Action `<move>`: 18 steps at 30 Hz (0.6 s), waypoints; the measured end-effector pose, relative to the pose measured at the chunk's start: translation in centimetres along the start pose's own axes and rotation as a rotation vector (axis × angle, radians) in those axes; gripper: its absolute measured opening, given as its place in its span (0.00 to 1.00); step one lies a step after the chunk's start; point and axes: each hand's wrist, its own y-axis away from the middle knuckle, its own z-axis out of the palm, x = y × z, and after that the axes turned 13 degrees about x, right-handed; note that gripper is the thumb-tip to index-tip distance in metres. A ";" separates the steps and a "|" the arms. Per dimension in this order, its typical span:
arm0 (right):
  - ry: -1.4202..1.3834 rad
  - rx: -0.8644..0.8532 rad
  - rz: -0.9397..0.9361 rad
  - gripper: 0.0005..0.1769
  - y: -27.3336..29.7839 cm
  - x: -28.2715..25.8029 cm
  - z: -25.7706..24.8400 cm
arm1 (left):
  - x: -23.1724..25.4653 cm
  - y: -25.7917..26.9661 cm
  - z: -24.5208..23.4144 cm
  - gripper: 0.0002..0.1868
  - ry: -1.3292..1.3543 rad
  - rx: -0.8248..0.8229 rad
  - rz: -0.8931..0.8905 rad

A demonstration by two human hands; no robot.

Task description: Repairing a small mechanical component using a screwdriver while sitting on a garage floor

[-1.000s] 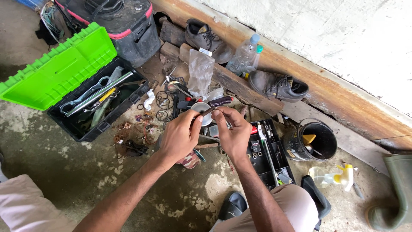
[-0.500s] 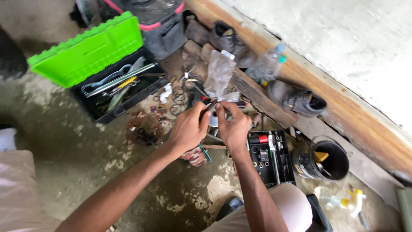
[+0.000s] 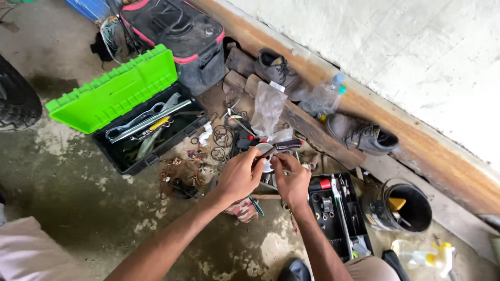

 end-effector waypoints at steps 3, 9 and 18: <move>0.013 0.048 0.037 0.04 0.3 -0.2 -0.4 | 1.3 -0.3 0.3 0.12 0.084 -0.028 -0.040; -0.065 0.144 0.006 0.05 -0.2 -2.6 -1.1 | 1.8 0.6 0.3 0.11 0.188 0.069 -0.164; -0.091 0.145 -0.071 0.04 -1.2 -2.8 -1.3 | 2.4 0.7 0.6 0.10 0.153 0.099 -0.103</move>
